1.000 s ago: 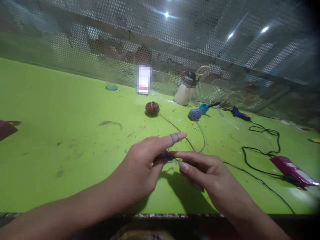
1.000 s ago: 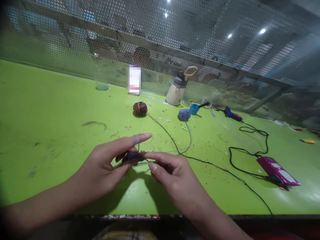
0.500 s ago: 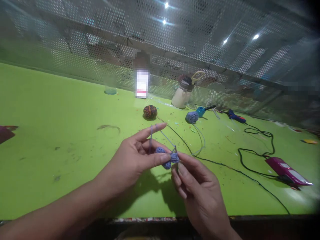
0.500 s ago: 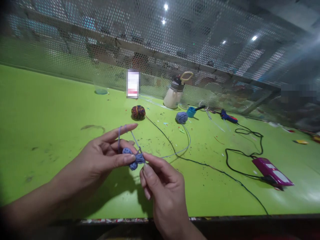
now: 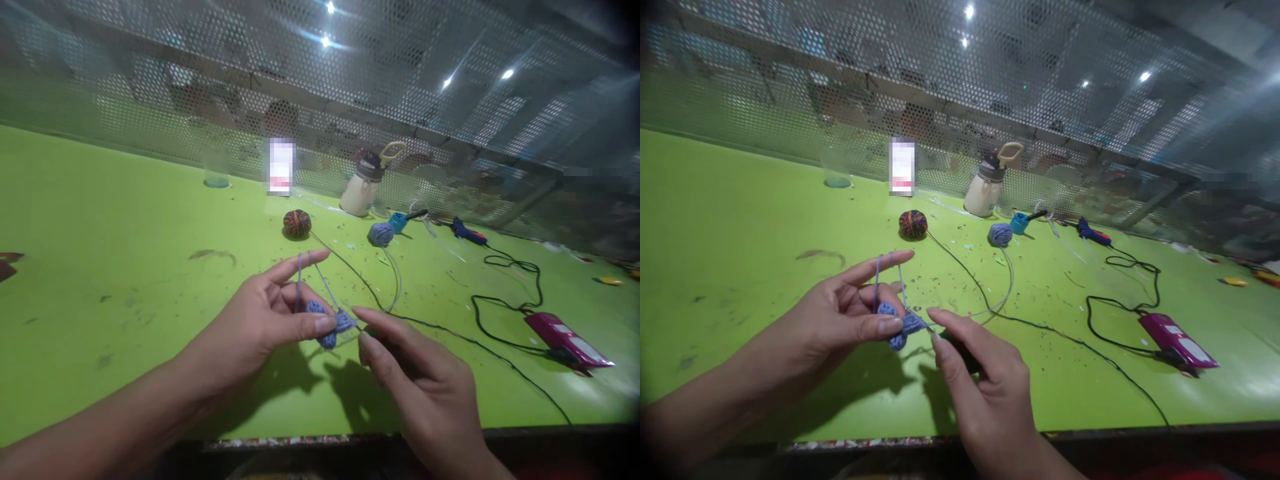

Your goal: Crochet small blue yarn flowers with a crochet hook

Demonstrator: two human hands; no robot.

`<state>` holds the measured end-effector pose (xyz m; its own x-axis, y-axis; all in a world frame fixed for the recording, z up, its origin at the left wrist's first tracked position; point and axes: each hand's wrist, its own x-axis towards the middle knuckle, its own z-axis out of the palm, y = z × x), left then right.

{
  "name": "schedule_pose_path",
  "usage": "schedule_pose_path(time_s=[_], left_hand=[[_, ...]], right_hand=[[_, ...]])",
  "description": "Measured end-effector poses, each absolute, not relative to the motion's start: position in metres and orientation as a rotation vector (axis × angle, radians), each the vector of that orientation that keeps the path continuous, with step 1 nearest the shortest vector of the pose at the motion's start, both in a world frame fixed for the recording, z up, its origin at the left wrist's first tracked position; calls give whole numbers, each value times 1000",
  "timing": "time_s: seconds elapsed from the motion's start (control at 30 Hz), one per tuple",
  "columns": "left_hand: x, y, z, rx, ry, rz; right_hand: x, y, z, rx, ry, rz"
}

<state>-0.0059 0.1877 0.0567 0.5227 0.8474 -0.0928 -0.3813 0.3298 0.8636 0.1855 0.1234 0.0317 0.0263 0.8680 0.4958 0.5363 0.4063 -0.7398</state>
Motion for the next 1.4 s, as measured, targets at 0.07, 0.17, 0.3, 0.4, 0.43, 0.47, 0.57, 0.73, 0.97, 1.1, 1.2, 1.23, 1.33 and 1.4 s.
schedule_pose_path(time_s=[0.07,0.17,0.3,0.4,0.43,0.47,0.57,0.73,0.97,1.1,1.2,1.23,1.33,1.4], left_hand=[[-6,188,57,921,617,871],[-5,187,57,930,631,870],[-5,187,54,931,607,869],[-6,187,50,940,559,880],[-6,188,49,944,547,882],[-6,188,48,946,537,885],[-6,187,47,937,531,890],[-7,186,47,934,533,902],[-8,186,43,954,531,914],[-8,187,47,949,551,888],[-8,187,51,943,579,867],[-7,187,51,948,581,875],[-6,187,48,976,560,918],[-6,186,45,984,553,935]], right_hand=[[186,123,36,-1217,-1710,345],[188,122,41,-1161,-1787,259],[193,122,42,-1118,-1910,161],[198,120,42,-1080,-1978,133],[199,120,42,-1076,-1991,134],[200,119,42,-1073,-2001,134],[202,120,43,-1077,-2027,136],[206,122,43,-1075,-2066,109],[204,122,44,-1069,-2038,131],[204,121,41,-1078,-2021,121],[204,121,40,-1080,-2015,127],[204,121,40,-1080,-2010,132],[201,121,41,-1070,-1980,145],[199,122,41,-1070,-1962,151]])
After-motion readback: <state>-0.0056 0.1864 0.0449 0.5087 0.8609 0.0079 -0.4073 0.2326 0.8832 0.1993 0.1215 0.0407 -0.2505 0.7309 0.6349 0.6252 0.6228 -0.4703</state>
